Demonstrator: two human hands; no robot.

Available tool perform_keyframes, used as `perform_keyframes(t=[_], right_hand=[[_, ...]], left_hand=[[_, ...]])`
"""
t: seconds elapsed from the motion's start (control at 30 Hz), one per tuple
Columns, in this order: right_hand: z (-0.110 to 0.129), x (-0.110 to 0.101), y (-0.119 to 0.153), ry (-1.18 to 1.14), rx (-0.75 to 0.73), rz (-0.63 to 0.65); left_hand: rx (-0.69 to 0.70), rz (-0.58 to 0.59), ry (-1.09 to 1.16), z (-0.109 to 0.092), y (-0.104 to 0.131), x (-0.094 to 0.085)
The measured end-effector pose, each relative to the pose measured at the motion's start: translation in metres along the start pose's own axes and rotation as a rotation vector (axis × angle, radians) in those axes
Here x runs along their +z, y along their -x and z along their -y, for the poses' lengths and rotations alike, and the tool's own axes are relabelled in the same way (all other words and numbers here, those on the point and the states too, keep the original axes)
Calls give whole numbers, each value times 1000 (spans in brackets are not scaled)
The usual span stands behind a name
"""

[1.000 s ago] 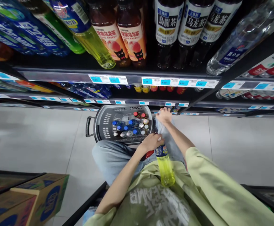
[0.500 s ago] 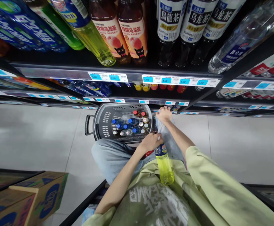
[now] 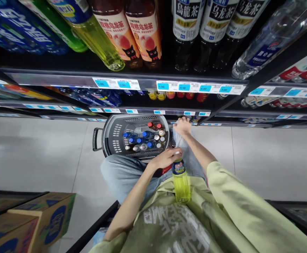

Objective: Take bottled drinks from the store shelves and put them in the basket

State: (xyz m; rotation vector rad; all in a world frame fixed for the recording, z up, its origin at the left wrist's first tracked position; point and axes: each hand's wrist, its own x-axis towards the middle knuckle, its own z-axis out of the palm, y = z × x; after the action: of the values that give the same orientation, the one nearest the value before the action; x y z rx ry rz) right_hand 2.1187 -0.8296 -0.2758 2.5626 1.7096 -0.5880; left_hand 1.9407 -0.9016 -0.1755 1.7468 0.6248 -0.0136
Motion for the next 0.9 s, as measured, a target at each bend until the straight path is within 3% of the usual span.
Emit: perform_keyframes(t=[0.57,0.77,0.9], right_hand=[[0,1,1,-7,-3,-19],[0,0,3,14,1,-14],[0,1,2,-5,-6,-8]], left_hand=[[-121,-96,-182,4,-8,7],[-134,-320,-137,28,23,-10],[-268,-647,-131,49,54,-44]])
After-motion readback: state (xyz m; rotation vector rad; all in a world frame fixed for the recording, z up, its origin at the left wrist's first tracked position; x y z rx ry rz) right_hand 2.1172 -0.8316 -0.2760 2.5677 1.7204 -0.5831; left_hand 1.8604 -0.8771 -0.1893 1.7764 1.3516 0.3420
